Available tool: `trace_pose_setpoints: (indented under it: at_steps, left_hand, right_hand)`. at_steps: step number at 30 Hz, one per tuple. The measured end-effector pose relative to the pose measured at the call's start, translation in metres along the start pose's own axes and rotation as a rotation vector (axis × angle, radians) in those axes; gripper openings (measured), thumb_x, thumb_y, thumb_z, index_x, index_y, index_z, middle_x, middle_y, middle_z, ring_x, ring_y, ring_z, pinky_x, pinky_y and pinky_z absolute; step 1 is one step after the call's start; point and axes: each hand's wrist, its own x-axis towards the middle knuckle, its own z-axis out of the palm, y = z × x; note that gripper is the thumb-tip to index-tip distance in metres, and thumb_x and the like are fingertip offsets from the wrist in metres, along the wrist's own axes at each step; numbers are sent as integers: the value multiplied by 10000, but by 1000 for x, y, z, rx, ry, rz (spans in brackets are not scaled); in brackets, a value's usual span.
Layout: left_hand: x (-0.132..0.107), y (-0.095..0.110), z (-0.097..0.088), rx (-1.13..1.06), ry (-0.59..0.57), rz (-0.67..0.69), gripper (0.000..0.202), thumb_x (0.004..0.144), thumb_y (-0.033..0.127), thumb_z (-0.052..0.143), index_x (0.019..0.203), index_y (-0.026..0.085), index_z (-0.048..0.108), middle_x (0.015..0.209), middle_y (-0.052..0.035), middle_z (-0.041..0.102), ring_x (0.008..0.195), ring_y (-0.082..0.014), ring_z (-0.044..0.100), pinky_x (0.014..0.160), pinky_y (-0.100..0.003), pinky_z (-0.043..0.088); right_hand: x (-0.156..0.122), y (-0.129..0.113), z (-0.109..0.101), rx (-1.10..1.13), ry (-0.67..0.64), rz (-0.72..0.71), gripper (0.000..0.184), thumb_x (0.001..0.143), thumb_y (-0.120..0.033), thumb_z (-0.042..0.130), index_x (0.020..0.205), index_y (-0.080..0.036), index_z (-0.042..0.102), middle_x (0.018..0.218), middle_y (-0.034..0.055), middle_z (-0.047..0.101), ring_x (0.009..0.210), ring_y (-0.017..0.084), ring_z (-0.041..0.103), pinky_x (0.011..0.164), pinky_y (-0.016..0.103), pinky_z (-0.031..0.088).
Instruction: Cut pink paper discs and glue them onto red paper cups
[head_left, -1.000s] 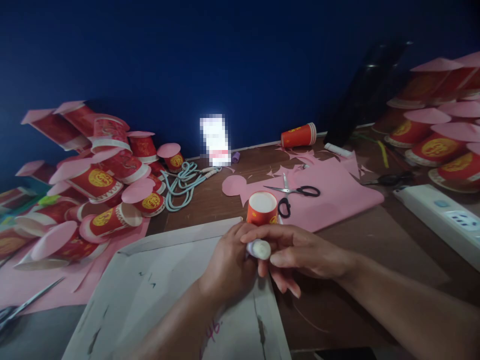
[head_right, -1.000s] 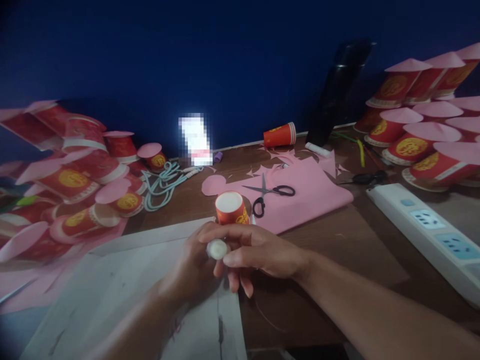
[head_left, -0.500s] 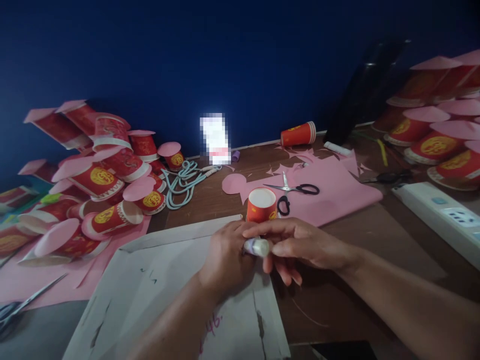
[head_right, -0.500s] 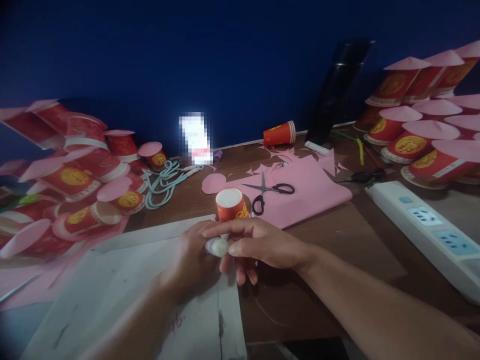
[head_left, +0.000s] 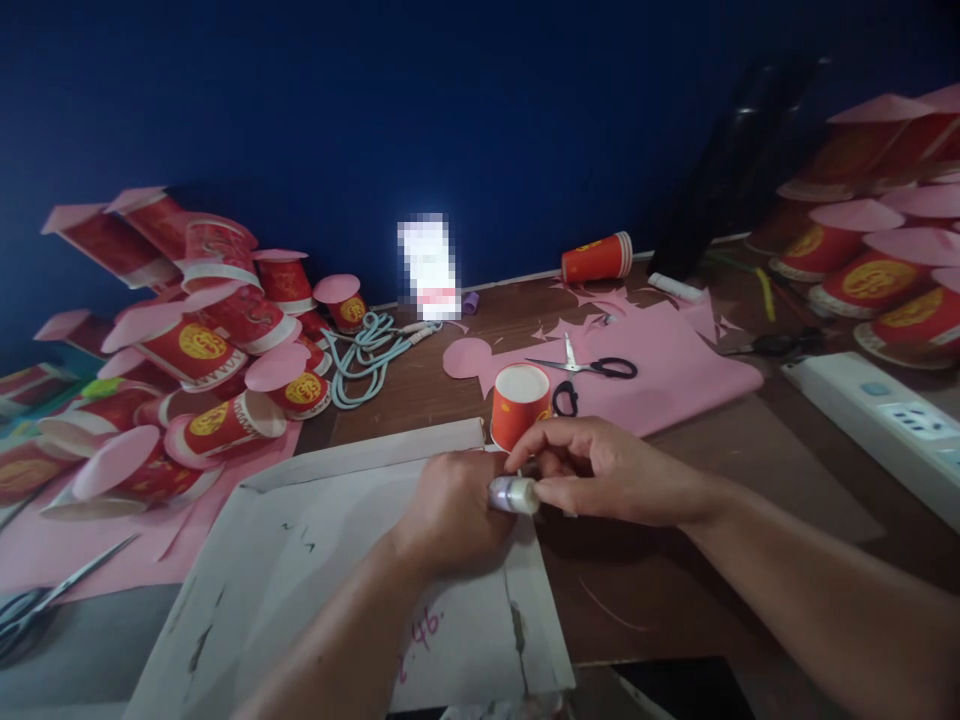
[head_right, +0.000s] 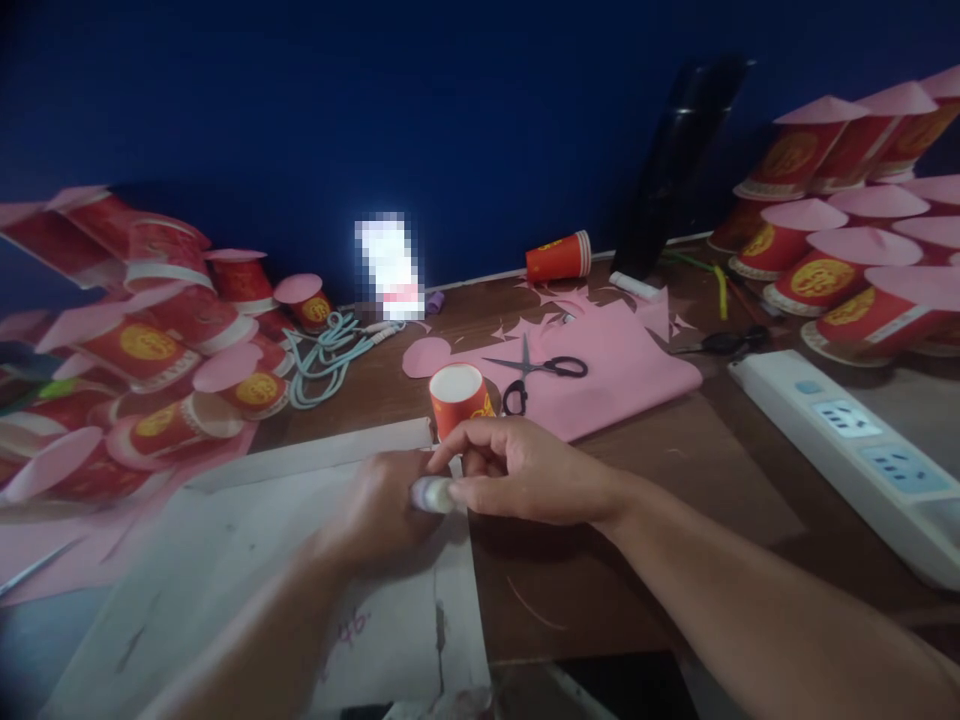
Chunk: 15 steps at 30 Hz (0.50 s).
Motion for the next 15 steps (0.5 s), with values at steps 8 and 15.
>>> trace_pose_setpoints:
  at_steps: [8,15]
  left_hand:
    - [3,10,-9,154,-216,7,132,653,204,504,658,202,636,620,-22,659,526,-157,566,489,-261,255]
    - [6,10,-9,287,-312,56,113,610,205,496,601,187,608,566,-44,639,479,-173,552,464,-276,229]
  right_hand:
    - [-3,-2,-7,-100,-142,67,306,803,-291,660,1096,-227,599,656,-71,406,561,66,354,532,197,314]
    - [-4,-3,-10,-137,-216,78,359,795,-270,676,1126,-221,544,685,-70,468,583,68,422,543,192,346]
